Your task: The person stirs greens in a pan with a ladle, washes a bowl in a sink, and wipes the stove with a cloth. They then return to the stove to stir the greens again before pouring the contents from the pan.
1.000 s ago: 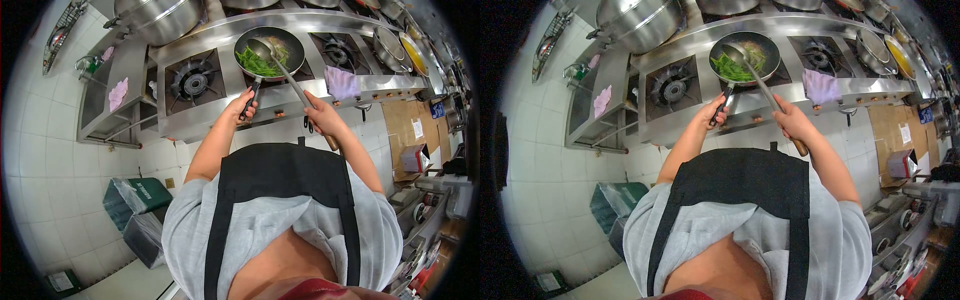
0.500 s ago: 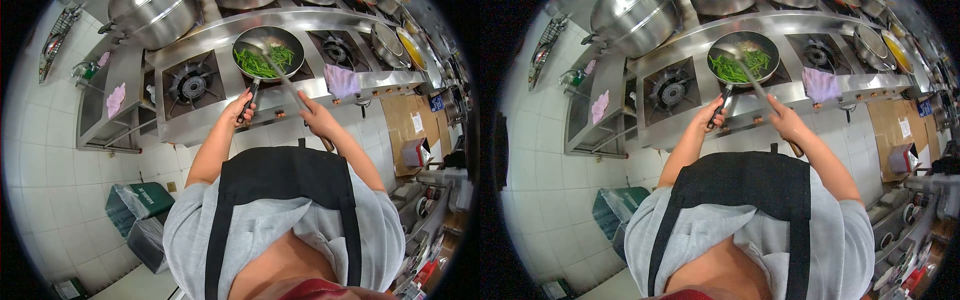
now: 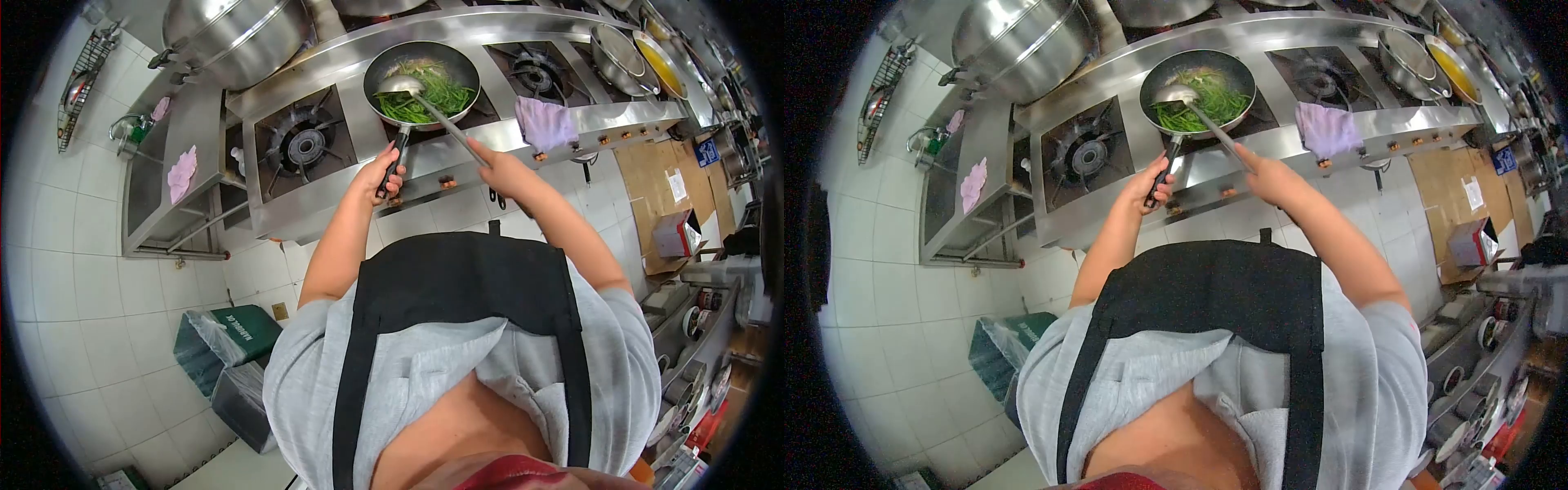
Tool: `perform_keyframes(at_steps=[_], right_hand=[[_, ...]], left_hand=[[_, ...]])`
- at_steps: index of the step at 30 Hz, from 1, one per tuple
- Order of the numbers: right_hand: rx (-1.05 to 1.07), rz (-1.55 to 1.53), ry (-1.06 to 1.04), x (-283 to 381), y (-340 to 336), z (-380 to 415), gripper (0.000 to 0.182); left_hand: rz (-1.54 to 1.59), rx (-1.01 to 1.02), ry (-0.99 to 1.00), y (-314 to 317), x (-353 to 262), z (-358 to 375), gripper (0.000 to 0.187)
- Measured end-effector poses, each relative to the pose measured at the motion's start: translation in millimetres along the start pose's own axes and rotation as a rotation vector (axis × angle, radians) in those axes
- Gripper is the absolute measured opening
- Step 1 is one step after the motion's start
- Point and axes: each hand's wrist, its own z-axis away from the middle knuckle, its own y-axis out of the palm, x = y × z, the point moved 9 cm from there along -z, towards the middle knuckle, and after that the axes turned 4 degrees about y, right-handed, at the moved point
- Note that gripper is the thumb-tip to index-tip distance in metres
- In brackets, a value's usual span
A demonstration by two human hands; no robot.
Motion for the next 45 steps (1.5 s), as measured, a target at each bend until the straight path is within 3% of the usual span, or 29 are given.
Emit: perform_keyframes(at_steps=[2, 7, 9, 10, 12, 15, 16, 17, 19, 20, 21, 24, 25, 27, 28, 32, 36, 38, 40, 45], right_hand=[[-0.181, 0.418, 0.035, -5.0, -6.2, -22.6, 0.068], [-0.225, 0.39, 0.136, -31.9, -30.2, -2.1, 0.066], [-0.391, 0.206, -0.147, -33.4, -35.0, 18.5, 0.061], [-0.385, 0.209, -0.15, -19.3, -39.8, 40.1, 0.061], [0.054, -0.418, 0.14, -7.7, -30.3, 80.4, 0.059], [0.126, -0.487, 0.074, -16.4, -13.0, 57.0, 0.057], [0.076, -0.286, 0.083, -24.6, -8.7, 40.7, 0.057], [0.072, -0.284, 0.079, -32.5, 3.2, 25.5, 0.057], [-0.255, 0.172, -0.054, -31.1, -3.0, 7.2, 0.058], [-0.116, 0.066, 0.074, -18.2, -3.0, 21.9, 0.06], [-0.122, 0.061, 0.071, -14.1, -5.6, 32.7, 0.06], [-0.098, 0.027, -0.152, -3.8, -0.3, 44.4, 0.06], [-0.099, 0.027, -0.142, -0.9, -5.2, 42.1, 0.06], [0.085, -0.199, 0.119, -8.9, -6.4, 27.5, 0.061], [-0.031, -0.169, 0.005, -16.1, -7.3, 3.8, 0.063], [-0.18, -0.168, 0.059, -36.7, -18.5, -12.3, 0.062], [-0.388, 0.089, -0.075, -63.5, -18.3, 0.7, 0.061], [-0.452, 0.164, -0.128, -44.3, -24.1, 21.8, 0.061], [0.017, -0.513, 0.122, -16.8, -16.7, 62.3, 0.061], [0.112, -0.51, 0.045, 3.8, -6.0, 72.6, 0.06]], left_hand=[[0.003, -0.039, 0.004, 1.7, -1.9, 3.3, 0.052], [-0.018, -0.037, -0.007, -0.5, -3.7, 4.4, 0.051], [-0.023, -0.035, -0.009, -0.1, -3.8, 4.4, 0.051], [-0.014, -0.027, -0.006, 0.4, -3.2, 4.6, 0.051], [0.004, -0.025, -0.003, -2.3, -1.6, 3.2, 0.051], [0.006, -0.005, -0.01, -3.4, -1.3, 0.6, 0.051], [-0.008, -0.003, -0.006, -1.7, -2.5, 1.7, 0.053], [-0.021, -0.002, 0.002, -0.2, -5.0, 2.4, 0.054], [-0.015, -0.02, -0.005, 0.2, -3.7, 4.7, 0.052], [-0.014, -0.036, -0.015, -0.5, -6.0, 5.7, 0.05], [-0.021, -0.035, -0.012, -2.9, -8.2, 4.3, 0.05], [0.055, -0.017, -0.06, -4.0, -1.4, -1.3, 0.032], [0.055, -0.012, -0.069, -6.6, -0.6, -3.4, 0.032], [0.085, 0.108, -0.104, -3.8, 1.3, -7.4, 0.03], [0.081, 0.121, -0.087, 1.2, -1.5, -2.0, 0.029], [0.016, 0.082, -0.061, -2.5, -2.8, -2.9, 0.031], [0.097, 0.057, -0.06, -0.8, 0.7, -2.3, 0.032], [0.122, 0.097, -0.066, -1.1, 0.4, -5.0, 0.031], [0.132, 0.13, -0.074, 2.1, -0.7, -2.9, 0.03], [0.154, 0.112, -0.07, 3.1, 1.2, -0.4, 0.029]])
